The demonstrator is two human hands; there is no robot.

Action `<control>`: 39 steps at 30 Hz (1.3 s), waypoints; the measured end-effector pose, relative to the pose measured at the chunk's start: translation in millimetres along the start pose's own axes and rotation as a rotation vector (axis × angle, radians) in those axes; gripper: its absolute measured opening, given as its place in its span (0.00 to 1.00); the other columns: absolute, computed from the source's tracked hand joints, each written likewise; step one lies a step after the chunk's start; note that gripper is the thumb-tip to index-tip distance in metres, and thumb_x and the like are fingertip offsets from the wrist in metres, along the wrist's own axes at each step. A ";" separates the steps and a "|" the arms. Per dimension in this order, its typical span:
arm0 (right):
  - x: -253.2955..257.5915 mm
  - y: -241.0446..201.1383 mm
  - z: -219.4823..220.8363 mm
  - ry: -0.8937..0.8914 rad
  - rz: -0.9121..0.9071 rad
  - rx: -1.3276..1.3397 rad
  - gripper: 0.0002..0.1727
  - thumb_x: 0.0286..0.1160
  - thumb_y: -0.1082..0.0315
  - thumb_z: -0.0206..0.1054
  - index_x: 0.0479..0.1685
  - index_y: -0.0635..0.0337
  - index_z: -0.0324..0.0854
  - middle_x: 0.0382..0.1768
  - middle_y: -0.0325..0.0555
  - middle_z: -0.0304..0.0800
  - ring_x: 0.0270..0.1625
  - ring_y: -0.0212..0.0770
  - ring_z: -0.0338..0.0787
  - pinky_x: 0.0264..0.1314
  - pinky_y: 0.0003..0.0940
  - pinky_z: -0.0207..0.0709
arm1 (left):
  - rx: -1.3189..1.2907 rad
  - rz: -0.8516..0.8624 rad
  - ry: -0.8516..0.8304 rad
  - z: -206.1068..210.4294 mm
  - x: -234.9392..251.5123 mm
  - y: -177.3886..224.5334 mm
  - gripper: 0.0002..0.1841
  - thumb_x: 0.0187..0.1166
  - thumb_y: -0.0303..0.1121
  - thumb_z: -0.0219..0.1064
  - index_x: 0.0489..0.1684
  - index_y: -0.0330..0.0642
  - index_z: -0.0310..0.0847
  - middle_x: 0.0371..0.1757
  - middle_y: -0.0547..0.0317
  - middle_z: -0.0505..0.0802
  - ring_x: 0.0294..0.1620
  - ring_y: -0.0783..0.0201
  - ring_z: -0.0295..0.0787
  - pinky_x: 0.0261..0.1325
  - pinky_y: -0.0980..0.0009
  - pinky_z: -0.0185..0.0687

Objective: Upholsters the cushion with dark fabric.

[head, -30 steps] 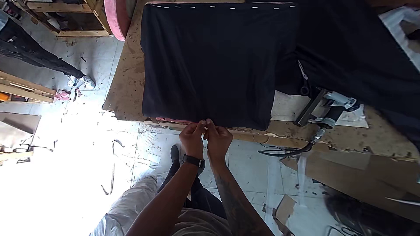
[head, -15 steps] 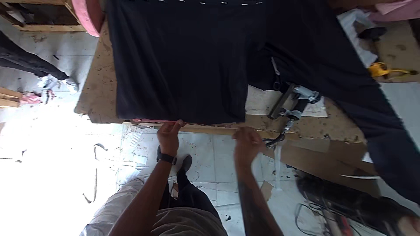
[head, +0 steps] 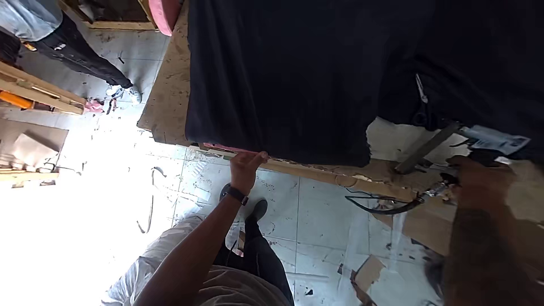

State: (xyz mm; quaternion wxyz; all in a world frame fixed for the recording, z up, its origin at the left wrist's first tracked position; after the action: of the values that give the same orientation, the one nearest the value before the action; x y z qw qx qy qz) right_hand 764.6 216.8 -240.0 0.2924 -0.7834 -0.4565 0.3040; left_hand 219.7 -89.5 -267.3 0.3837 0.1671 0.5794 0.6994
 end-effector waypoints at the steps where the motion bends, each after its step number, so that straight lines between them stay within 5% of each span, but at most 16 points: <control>1: -34.6 -12.8 -8.5 0.010 -0.054 0.143 0.40 0.58 0.67 0.77 0.77 0.59 0.66 0.55 0.48 0.85 0.48 0.41 0.90 0.50 0.46 0.88 | -0.015 -0.001 -0.008 0.2 0.9 -0.7 0.09 0.73 0.25 0.78 0.41 0.25 0.87 0.39 0.38 0.97 0.42 0.48 0.97 0.57 0.53 0.93; 3: -116.4 -45.2 -23.1 -0.056 -0.272 0.395 0.33 0.73 0.71 0.70 0.78 0.57 0.60 0.55 0.42 0.85 0.46 0.38 0.93 0.52 0.42 0.91 | -0.064 -0.006 -0.019 1.8 0.6 -3.8 0.09 0.72 0.23 0.78 0.42 0.25 0.87 0.39 0.38 0.96 0.42 0.48 0.97 0.57 0.53 0.94; 5: -203.2 -64.4 -24.1 -0.105 -0.455 0.459 0.23 0.86 0.64 0.62 0.76 0.61 0.67 0.56 0.43 0.89 0.39 0.39 0.93 0.45 0.42 0.92 | -0.105 -0.004 -0.026 2.1 1.9 -6.1 0.09 0.71 0.22 0.78 0.41 0.25 0.87 0.38 0.38 0.96 0.41 0.48 0.97 0.56 0.53 0.94; 8: -342.0 -84.6 15.3 -0.165 -0.504 0.381 0.16 0.85 0.62 0.63 0.62 0.61 0.78 0.40 0.36 0.92 0.27 0.32 0.88 0.30 0.32 0.87 | -0.123 -0.008 -0.035 1.1 4.1 -7.3 0.09 0.70 0.22 0.79 0.40 0.26 0.86 0.37 0.39 0.96 0.39 0.49 0.97 0.53 0.54 0.95; 12: -439.3 -105.6 100.3 -0.248 -0.368 0.387 0.13 0.80 0.61 0.67 0.53 0.59 0.84 0.31 0.43 0.93 0.21 0.39 0.87 0.22 0.37 0.84 | -0.101 0.013 -0.062 2.9 4.6 -6.8 0.09 0.71 0.24 0.80 0.39 0.26 0.87 0.37 0.40 0.97 0.38 0.49 0.98 0.51 0.54 0.96; 17: -451.1 -113.6 154.2 -0.209 -0.345 0.240 0.11 0.79 0.55 0.70 0.51 0.49 0.87 0.23 0.39 0.88 0.16 0.41 0.84 0.16 0.41 0.83 | -0.116 -0.006 -0.064 2.3 5.9 -4.0 0.11 0.69 0.27 0.81 0.38 0.27 0.89 0.35 0.42 0.96 0.35 0.51 0.97 0.48 0.56 0.96; 29: -460.1 -116.6 172.2 -0.163 -0.300 0.081 0.11 0.80 0.52 0.69 0.41 0.47 0.88 0.18 0.37 0.84 0.14 0.38 0.82 0.14 0.40 0.80 | -0.074 -0.041 -0.052 -3.0 7.0 -3.4 0.14 0.67 0.33 0.85 0.35 0.30 0.90 0.32 0.46 0.97 0.33 0.53 0.97 0.47 0.56 0.97; 33: -458.4 -118.7 173.7 -0.187 -0.307 0.062 0.12 0.81 0.50 0.68 0.46 0.46 0.89 0.17 0.37 0.84 0.13 0.39 0.83 0.15 0.41 0.82 | 0.077 0.084 -0.024 -34.5 -12.8 33.0 0.11 0.74 0.35 0.80 0.41 0.38 0.87 0.35 0.54 0.93 0.35 0.59 0.92 0.44 0.60 0.95; 36: -458.0 -115.4 176.1 -0.201 -0.302 0.079 0.11 0.80 0.52 0.69 0.47 0.47 0.89 0.18 0.38 0.85 0.14 0.39 0.83 0.15 0.41 0.82 | 0.113 0.205 0.046 -55.8 -16.5 60.3 0.17 0.70 0.36 0.82 0.54 0.40 0.92 0.33 0.60 0.87 0.31 0.65 0.81 0.38 0.69 0.84; 39: -460.2 -113.2 176.6 -0.221 -0.285 0.090 0.12 0.82 0.51 0.68 0.48 0.47 0.89 0.17 0.38 0.84 0.13 0.40 0.81 0.13 0.40 0.79 | 0.113 0.232 0.149 -60.1 -7.0 75.7 0.11 0.70 0.34 0.83 0.36 0.36 0.90 0.23 0.58 0.89 0.22 0.66 0.83 0.31 0.70 0.85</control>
State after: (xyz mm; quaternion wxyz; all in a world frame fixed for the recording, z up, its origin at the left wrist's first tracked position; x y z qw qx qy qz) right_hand 389.1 -115.5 -174.2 0.3154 -0.6589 -0.5779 0.3638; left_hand 157.5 -138.3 -211.1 0.2463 0.2015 0.6215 0.7159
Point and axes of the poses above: each hand's wrist, its own x-axis towards the middle knuckle, its own z-axis out of the palm, y = z × x, the point moved 10 cm from there along x, towards the middle knuckle
